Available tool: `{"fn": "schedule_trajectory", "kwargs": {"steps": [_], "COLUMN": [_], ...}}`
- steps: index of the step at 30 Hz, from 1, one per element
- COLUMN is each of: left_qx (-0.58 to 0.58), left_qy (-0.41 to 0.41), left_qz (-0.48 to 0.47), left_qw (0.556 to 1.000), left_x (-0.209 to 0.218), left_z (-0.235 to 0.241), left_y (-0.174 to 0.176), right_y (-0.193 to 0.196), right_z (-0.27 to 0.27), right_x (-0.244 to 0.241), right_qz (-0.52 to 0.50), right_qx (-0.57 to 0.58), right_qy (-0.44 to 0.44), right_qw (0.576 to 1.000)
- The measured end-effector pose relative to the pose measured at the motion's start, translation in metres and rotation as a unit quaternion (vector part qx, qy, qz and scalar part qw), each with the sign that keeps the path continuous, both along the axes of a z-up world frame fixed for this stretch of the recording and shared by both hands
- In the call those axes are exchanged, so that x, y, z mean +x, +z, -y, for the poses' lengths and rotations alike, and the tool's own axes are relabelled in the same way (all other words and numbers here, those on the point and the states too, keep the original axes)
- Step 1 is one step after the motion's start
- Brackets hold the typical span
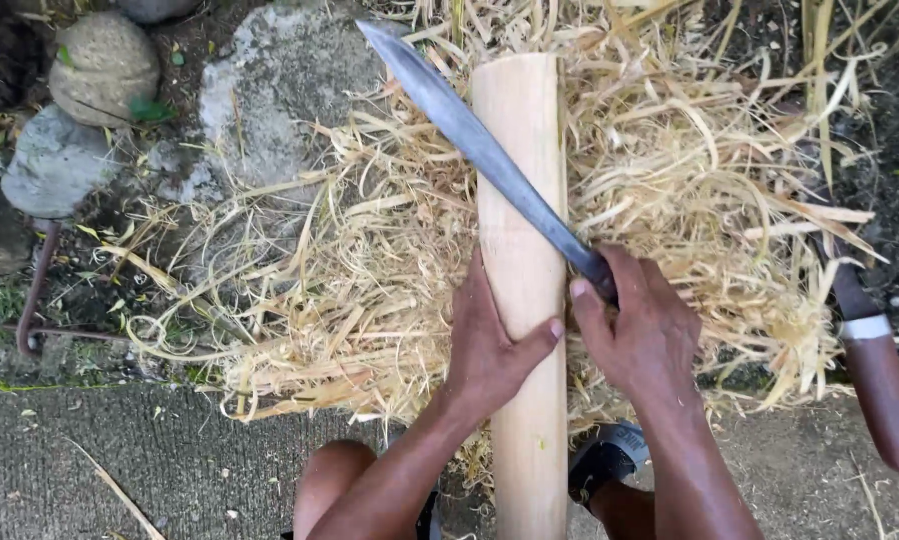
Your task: The recorder is using a drawknife to scrape the outer skin off a bamboo pole.
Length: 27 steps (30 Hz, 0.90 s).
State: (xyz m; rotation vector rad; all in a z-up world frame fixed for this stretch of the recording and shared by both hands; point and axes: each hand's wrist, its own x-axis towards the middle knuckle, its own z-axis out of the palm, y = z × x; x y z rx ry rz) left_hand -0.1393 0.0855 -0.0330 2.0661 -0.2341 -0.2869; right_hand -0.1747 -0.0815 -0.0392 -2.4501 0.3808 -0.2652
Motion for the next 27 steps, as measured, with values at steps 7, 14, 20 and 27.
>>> {"fn": "schedule_trajectory", "kwargs": {"steps": [7,14,20,27], "left_qx": [0.015,0.014,0.0,-0.023], "left_qy": [-0.011,-0.02,-0.005,0.012], "left_qz": [-0.015,-0.009,-0.015,0.016], "left_qw": [1.0,1.0,1.0,1.0], "left_x": [0.005,0.003,-0.003,-0.012], "left_z": [-0.004,-0.005,-0.003,-0.001], "left_y": [-0.002,-0.011,-0.012,0.0], "right_y": [-0.011,-0.018,-0.026,-0.015], "right_z": [0.002,0.001,-0.008,-0.023], "right_x": [0.006,0.005,-0.01,-0.022], "right_qz": [-0.066,-0.053,-0.03,-0.11], "right_qx": [-0.02,0.0,-0.01,0.036], "right_qy": [-0.015,-0.047,-0.043,-0.097], "right_qw": [0.997,0.997,0.999,0.989]}}
